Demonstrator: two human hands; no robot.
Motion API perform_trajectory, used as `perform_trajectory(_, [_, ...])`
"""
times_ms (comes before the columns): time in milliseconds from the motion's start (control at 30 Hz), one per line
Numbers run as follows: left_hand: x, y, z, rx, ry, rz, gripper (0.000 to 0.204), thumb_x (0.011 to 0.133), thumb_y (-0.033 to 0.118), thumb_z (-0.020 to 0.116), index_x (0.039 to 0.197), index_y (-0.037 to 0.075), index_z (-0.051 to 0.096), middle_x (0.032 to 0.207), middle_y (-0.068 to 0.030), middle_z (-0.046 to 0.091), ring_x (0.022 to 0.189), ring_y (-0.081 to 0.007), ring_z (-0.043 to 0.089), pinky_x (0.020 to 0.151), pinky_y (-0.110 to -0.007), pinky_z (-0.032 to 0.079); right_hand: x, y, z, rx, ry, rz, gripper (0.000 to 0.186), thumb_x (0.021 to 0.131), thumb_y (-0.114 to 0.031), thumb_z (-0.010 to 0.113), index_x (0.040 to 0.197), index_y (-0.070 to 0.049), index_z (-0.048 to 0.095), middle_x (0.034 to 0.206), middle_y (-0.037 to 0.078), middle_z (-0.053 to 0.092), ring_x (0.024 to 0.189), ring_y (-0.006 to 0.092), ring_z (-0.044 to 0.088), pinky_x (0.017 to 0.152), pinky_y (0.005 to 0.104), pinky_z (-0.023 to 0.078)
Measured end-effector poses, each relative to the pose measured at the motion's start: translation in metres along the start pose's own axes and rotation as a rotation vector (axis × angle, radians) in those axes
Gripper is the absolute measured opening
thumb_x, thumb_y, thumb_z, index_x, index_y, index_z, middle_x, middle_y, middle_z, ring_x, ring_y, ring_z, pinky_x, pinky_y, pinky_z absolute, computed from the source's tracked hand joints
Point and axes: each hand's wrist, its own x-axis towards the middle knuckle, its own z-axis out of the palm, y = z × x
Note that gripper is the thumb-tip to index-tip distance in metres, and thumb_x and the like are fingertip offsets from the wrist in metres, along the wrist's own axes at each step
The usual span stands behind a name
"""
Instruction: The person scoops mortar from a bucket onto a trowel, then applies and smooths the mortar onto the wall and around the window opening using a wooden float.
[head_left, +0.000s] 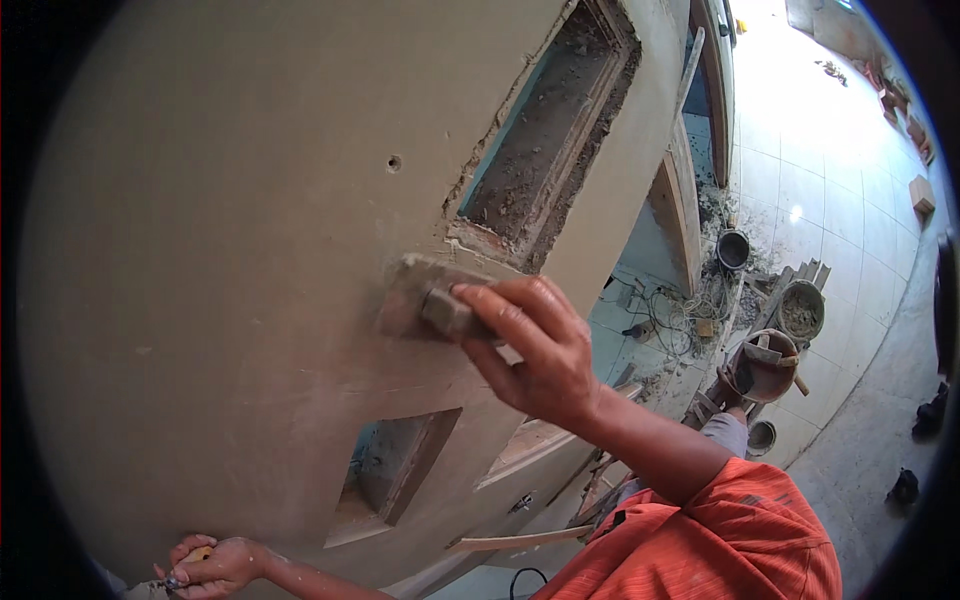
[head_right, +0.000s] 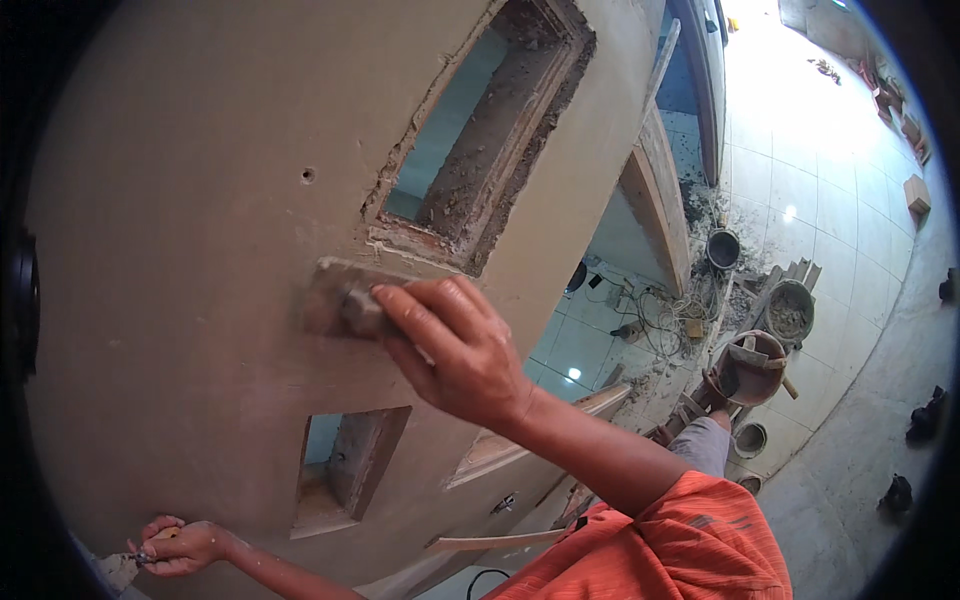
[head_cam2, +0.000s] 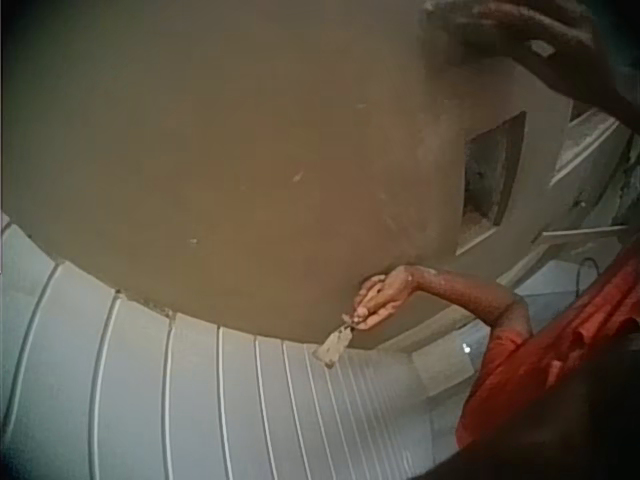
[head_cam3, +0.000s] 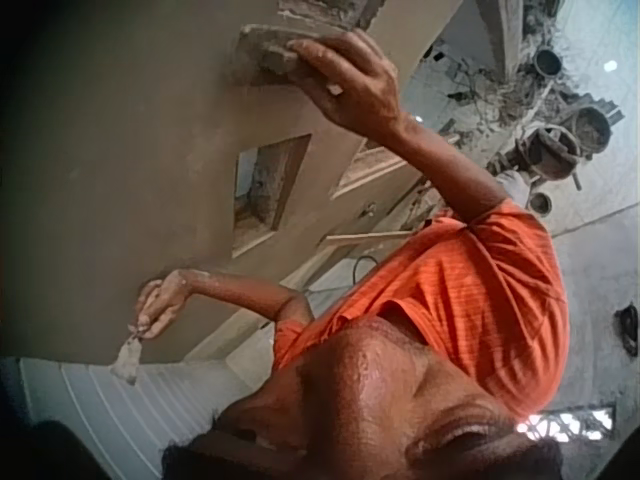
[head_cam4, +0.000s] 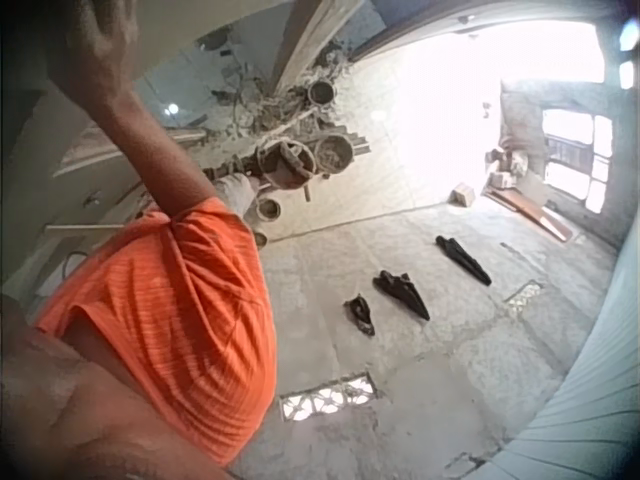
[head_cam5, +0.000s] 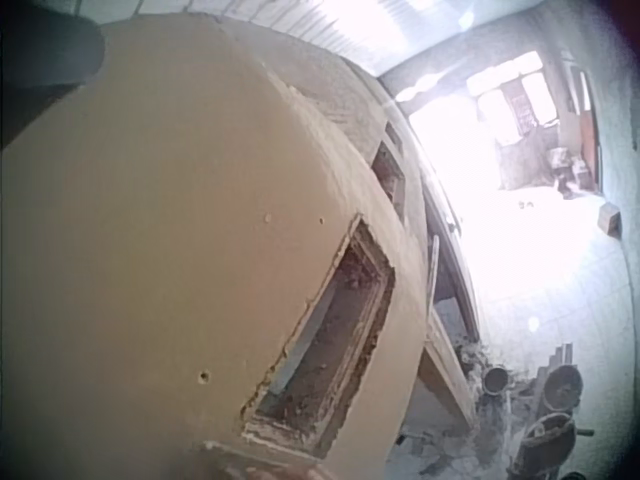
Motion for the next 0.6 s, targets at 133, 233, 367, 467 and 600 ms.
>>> perform_trajectory(133, [-0.004, -0.004, 0.002, -0.010, -0.015, -0.029, 0.033, 0.110, 0.025, 0.046, 0.120, -0.006, 0.048, 0.083, -0.0078, 0.051, 0.060, -0.0151, 0.046, 0.054, -0.027, 0.043, 0.002, 0.018, 0.004, -0.059, -0.055, -0.009, 0.049, 0.077, -0.004, 0.079, 0.124, -0.001, 0.063, 0.103, 0.011, 0.062, 0.085, 0.0279, 0.062, 0.073, 0.0390, 0.054])
perform_trajectory(233, [0.004, -0.013, -0.006, -0.008, -0.038, 0.026, 0.032, 0.110, 0.026, 0.047, 0.116, -0.006, 0.047, 0.082, -0.0080, 0.050, 0.059, -0.0152, 0.045, 0.054, -0.027, 0.043, -0.014, 0.006, 0.005, 0.046, -0.168, -0.040, 0.048, 0.078, -0.004, 0.078, 0.123, 0.000, 0.063, 0.103, 0.012, 0.063, 0.085, 0.0281, 0.062, 0.073, 0.0391, 0.054])
perform_trajectory(367, [0.000, -0.010, -0.003, -0.013, -0.031, 0.025, 0.036, 0.110, 0.027, 0.048, 0.118, -0.007, 0.047, 0.081, -0.0082, 0.050, 0.058, -0.0154, 0.045, 0.054, -0.027, 0.043, -0.025, -0.006, 0.003, 0.164, -0.214, -0.021, 0.047, 0.078, -0.004, 0.077, 0.123, 0.000, 0.064, 0.101, 0.012, 0.062, 0.082, 0.0284, 0.061, 0.071, 0.0397, 0.054])
perform_trajectory(467, [-0.001, -0.005, 0.000, -0.012, -0.027, -0.007, 0.039, 0.110, 0.027, 0.048, 0.124, -0.009, 0.046, 0.081, -0.0082, 0.050, 0.058, -0.0155, 0.046, 0.053, -0.027, 0.042, 0.013, 0.010, -0.002, 0.023, -0.094, -0.077, 0.046, 0.078, -0.005, 0.077, 0.122, -0.001, 0.063, 0.101, 0.013, 0.062, 0.082, 0.0293, 0.061, 0.070, 0.0403, 0.053])
perform_trajectory(600, [-0.003, -0.001, 0.005, -0.003, -0.002, -0.023, 0.041, 0.110, 0.027, 0.047, 0.127, -0.010, 0.045, 0.081, -0.0081, 0.050, 0.059, -0.0156, 0.046, 0.052, -0.028, 0.042, 0.006, 0.015, -0.002, 0.027, -0.169, -0.062, 0.043, 0.080, -0.009, 0.077, 0.120, -0.002, 0.062, 0.098, 0.013, 0.060, 0.082, 0.0304, 0.061, 0.071, 0.0415, 0.053])
